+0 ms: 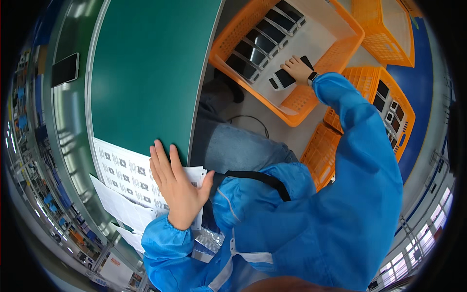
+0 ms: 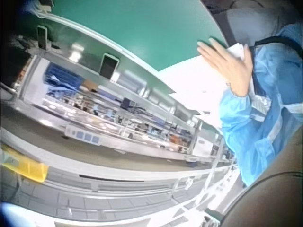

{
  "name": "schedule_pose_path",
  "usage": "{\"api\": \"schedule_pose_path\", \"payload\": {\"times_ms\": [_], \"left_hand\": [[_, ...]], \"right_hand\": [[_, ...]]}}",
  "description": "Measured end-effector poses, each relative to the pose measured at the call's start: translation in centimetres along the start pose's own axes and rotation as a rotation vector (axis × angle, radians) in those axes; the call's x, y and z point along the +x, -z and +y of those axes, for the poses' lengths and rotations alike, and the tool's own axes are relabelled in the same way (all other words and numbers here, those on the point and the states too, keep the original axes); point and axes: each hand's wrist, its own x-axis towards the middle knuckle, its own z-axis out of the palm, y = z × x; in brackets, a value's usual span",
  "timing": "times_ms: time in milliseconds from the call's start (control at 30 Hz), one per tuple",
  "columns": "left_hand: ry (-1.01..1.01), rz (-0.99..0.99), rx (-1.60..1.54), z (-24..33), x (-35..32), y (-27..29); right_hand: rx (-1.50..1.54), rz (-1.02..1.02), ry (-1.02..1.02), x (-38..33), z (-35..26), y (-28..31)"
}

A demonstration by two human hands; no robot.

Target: The person applies adhesive product labels to the rear of handheld electronic terminals by hand, then places the labeled terminals into sorted orange crates.

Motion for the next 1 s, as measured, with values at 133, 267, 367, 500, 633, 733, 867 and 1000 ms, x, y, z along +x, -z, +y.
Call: {"api": "schedule_pose_path", "payload": {"times_ms": [133,267,367,500,633,733,867,1000], "left_hand": [[0.003,0.003,-0.015,-0.5,0.0,-0.5],[0.031,-0.045,-0.001,-0.8,-0.2,-0.7],[0.046,-0.056,0.0,-1.0,-0.5,-0.8],[0.03,-0.051,0.059,-1.2,-0.9,-1.2],[0.033,-0.056,0.094,-1.4,-1.5,-1.4],[0.034,-0.052,0.113,-1.3,-1.6,-1.5],[0.027,-0.047,0.11,-1.2,-1.4,-1.4],[0.031,-0.072,0.053,-1.0,-1.1,-1.1]], "right_hand": [[-0.108,0.061,0.144,5.7,0.9,-9.5],[-0.243,0.12,0.137,10.3,-0.4,-15.8],[-0.224,0.106,0.051,12.2,-1.4,-18.5],[-0.304,0.063,0.07,13.7,-2.5,-21.2],[-0.305,0.028,-0.02,14.0,-3.0,-22.8],[-0.27,-0.01,-0.116,13.8,-3.2,-22.9],[-0.263,-0.123,-0.125,13.3,-3.6,-22.2],[-0.325,-0.152,-0.108,12.8,-4.0,-21.7]]}}
